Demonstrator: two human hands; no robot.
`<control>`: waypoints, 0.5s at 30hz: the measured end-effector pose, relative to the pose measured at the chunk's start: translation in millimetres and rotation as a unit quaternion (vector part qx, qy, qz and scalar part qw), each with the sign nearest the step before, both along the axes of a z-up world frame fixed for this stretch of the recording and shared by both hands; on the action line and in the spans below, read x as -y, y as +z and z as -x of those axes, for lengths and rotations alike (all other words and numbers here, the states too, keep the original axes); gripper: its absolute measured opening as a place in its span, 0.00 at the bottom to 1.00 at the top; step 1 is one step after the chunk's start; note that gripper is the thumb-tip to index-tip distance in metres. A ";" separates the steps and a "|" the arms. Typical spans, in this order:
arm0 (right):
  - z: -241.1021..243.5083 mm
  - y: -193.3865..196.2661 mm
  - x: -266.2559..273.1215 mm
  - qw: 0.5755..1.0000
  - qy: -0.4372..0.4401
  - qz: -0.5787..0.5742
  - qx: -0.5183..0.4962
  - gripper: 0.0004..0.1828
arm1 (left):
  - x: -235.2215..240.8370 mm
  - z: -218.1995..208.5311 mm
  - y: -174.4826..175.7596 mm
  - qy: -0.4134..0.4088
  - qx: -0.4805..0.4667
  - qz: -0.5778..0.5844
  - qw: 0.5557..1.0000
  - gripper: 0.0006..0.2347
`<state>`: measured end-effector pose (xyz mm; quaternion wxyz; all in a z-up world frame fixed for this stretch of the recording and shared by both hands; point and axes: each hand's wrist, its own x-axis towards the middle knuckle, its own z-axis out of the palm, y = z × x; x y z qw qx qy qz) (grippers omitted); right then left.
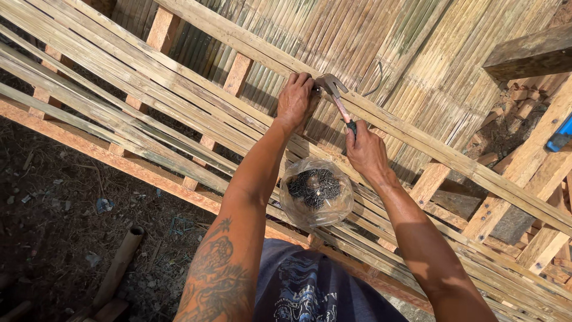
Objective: The person hammers nails into a wooden frame using a hammer, securing thin wooden slats to the frame. The person repeatedly picks nails from a plastic container and drives them into the wood.
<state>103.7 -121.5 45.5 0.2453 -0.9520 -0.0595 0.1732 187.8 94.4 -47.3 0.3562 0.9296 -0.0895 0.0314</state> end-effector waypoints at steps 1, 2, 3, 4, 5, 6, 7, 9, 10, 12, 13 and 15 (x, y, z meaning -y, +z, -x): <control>-1.9 -0.7 1.1 0.997 0.009 -0.043 0.058 0.11 | 0.8 -2.8 1.2 0.002 -0.008 -0.001 1.000 0.09; -4.4 -2.0 2.1 0.990 0.019 -0.085 0.115 0.12 | 1.6 -5.9 1.9 0.004 -0.017 -0.001 1.000 0.09; -3.0 -3.7 3.3 0.977 0.029 -0.127 0.168 0.12 | 2.8 -3.7 1.4 0.007 -0.029 -0.002 1.000 0.09; -1.7 -5.5 4.3 0.992 0.024 -0.082 0.094 0.12 | 4.4 -1.2 0.8 0.006 -0.027 -0.002 1.000 0.10; -1.9 -7.0 3.9 0.999 0.019 -0.038 0.021 0.12 | 4.0 -0.4 1.1 0.005 -0.023 -0.004 1.000 0.10; -2.0 -7.9 3.6 0.999 0.014 0.007 -0.051 0.12 | 3.4 0.9 1.8 0.004 -0.019 -0.006 1.000 0.11; -6.8 -8.9 3.5 0.999 -0.001 -0.001 -0.049 0.12 | 1.9 -2.9 2.9 -0.004 -0.041 -0.018 0.999 0.11; -13.9 -10.8 3.4 0.998 -0.031 -0.018 -0.046 0.13 | -5.6 -11.1 2.6 -0.021 -0.085 -0.042 0.995 0.09; -16.1 -12.5 3.3 0.998 -0.043 -0.024 -0.044 0.13 | -13.5 -16.9 0.4 -0.047 -0.088 -0.044 0.994 0.12; -11.7 -14.5 8.6 0.996 -0.060 -0.031 -0.050 0.13 | -29.4 -20.2 -8.4 -0.093 -0.101 -0.043 0.990 0.18; -12.3 -15.6 10.8 0.997 -0.058 -0.035 -0.037 0.14 | -36.5 -30.0 -12.2 -0.096 -0.070 -0.096 0.988 0.20; -3.3 -18.7 19.3 0.998 -0.054 -0.039 -0.018 0.15 | -43.4 -39.8 -26.0 -0.100 -0.015 -0.196 0.975 0.26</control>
